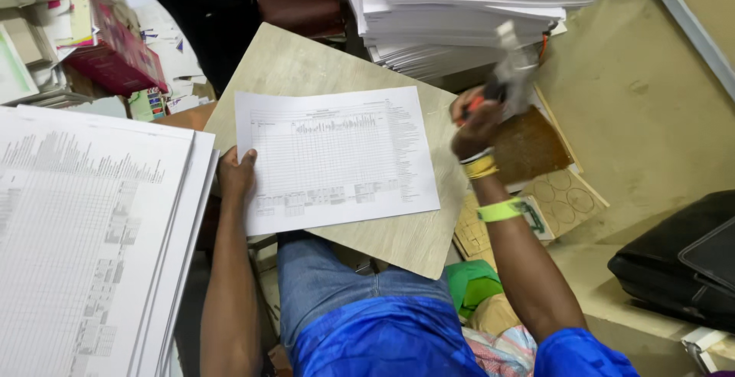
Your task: The person repeatedly takes a sheet of paper from a stack, places it on a small table on their lap, and taps it with a hammer. After tapping, the person removes the sheet and repeats the process with the next sheet.
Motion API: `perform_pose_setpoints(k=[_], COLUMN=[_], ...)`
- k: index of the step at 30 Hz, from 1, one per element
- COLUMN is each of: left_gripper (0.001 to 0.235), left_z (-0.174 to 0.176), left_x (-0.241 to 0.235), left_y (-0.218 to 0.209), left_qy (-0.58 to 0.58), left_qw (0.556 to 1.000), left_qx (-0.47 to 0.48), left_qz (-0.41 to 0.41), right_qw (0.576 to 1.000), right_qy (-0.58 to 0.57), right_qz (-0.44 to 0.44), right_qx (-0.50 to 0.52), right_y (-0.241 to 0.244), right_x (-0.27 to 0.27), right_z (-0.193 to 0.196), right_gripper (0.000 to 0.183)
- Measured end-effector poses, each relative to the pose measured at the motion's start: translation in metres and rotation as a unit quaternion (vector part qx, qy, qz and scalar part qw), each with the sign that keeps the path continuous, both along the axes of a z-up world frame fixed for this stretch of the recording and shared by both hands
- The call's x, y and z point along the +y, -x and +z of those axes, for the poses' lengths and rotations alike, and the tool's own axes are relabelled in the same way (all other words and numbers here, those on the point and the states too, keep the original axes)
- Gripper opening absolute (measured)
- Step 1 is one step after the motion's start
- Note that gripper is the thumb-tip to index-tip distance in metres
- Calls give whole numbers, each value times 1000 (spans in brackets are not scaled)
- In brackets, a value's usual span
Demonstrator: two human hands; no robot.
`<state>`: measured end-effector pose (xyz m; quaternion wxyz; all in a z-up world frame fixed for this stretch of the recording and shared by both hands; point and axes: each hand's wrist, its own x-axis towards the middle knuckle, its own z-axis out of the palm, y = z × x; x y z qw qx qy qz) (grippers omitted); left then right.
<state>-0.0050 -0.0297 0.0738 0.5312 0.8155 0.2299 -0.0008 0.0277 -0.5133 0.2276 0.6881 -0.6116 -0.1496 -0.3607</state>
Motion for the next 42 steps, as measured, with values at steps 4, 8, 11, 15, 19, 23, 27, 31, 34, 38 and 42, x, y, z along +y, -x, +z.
perform_pose_setpoints(k=[4, 8, 11, 15, 19, 23, 27, 31, 34, 38, 42], left_gripper=[31, 34, 26, 19, 32, 41, 31, 71, 49, 56, 49], left_z=[-24, -46, -14, -46, -70, 0, -85, -87, -77, -47, 15], left_x=[9, 16, 3, 5, 7, -11, 37, 52, 43, 5, -37], left_y=[-17, -26, -6, -7, -45, -12, -65, -89, -16, 71, 134], left_qy=[-9, 7, -14, -39, -27, -59, -272, -36, -61, -185, -254], left_qw=[1000, 1000, 1000, 999, 999, 997, 960, 988, 990, 960, 940], left_qx=[-5, -18, -7, -27, -35, 2, -46, -145, -108, 77, 67], left_qz=[-20, -15, -10, -19, -1, 56, -45, 45, 63, 196, 218], right_qw=[804, 943, 994, 849, 823, 828, 797, 808, 802, 780, 789], right_qy=[208, 40, 7, 341, 228, 56, -40, -177, -81, 42, 106], right_qz=[-2, 18, -25, -43, -49, -205, -248, -140, -176, -199, -140], right_qx=[557, 330, 105, 401, 518, 519, 549, 544, 565, 591, 588], right_y=[2, 11, 10, 19, 73, 207, 285, 293, 286, 232, 185], right_x=[1, 15, 14, -20, -34, -34, -23, 5, -34, -109, -144], right_z=[-58, 18, 32, -69, -88, -148, -180, -152, -176, -172, -166], right_gripper=[69, 63, 65, 47, 73, 39, 20, 22, 30, 38, 35])
